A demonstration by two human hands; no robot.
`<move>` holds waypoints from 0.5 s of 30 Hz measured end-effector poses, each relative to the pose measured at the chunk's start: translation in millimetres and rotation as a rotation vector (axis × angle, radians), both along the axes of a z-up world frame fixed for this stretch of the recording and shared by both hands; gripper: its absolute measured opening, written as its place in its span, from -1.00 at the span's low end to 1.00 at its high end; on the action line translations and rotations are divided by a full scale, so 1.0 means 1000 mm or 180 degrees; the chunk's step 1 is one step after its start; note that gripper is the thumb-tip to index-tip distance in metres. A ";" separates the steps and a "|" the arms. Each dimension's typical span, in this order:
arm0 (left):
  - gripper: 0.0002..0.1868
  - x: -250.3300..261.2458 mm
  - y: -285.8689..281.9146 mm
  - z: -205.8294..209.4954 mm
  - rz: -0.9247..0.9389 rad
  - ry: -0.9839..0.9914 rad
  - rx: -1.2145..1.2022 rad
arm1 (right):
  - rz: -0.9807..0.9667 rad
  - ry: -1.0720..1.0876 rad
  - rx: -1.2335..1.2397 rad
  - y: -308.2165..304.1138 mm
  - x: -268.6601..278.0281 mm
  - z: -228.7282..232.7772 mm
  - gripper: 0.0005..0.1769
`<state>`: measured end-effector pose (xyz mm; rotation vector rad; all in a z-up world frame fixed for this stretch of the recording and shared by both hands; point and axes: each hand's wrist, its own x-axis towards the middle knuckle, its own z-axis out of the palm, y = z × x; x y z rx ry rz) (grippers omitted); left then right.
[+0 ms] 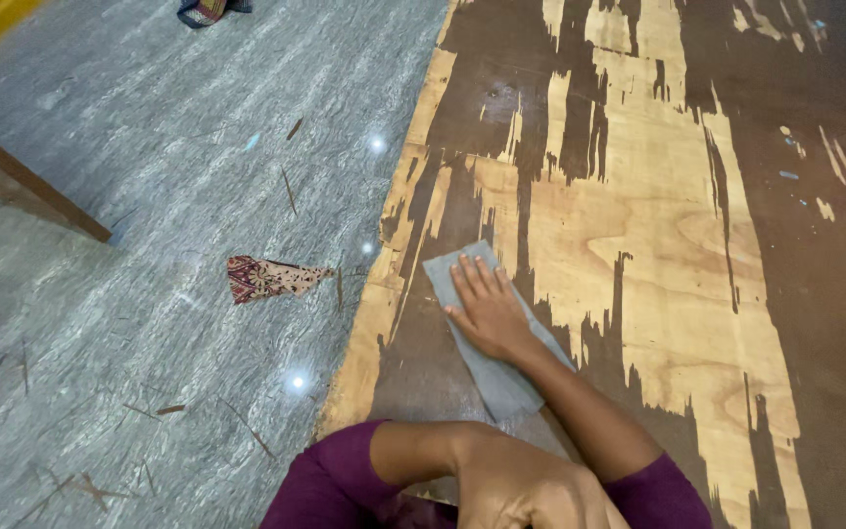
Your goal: The person sands a large wooden board using a sanding block held in the right hand, moving it back and forth across the surface. The left hand occasionally rests on the board for stability.
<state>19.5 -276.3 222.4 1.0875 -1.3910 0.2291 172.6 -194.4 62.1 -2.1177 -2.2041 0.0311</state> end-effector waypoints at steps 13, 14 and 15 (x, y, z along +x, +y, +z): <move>-0.49 0.002 0.019 0.027 0.0038 0.0305 0.0221 | 0.1502 0.0636 -0.1087 -0.020 -0.050 0.023 -0.17; -0.49 0.002 0.018 0.026 0.0086 0.0333 0.0240 | 0.1261 0.0518 -0.1005 -0.014 -0.039 0.023 -0.16; -0.49 0.002 0.017 0.025 0.0129 0.0370 0.0238 | 0.1020 0.0400 -0.0922 -0.009 -0.027 0.022 -0.16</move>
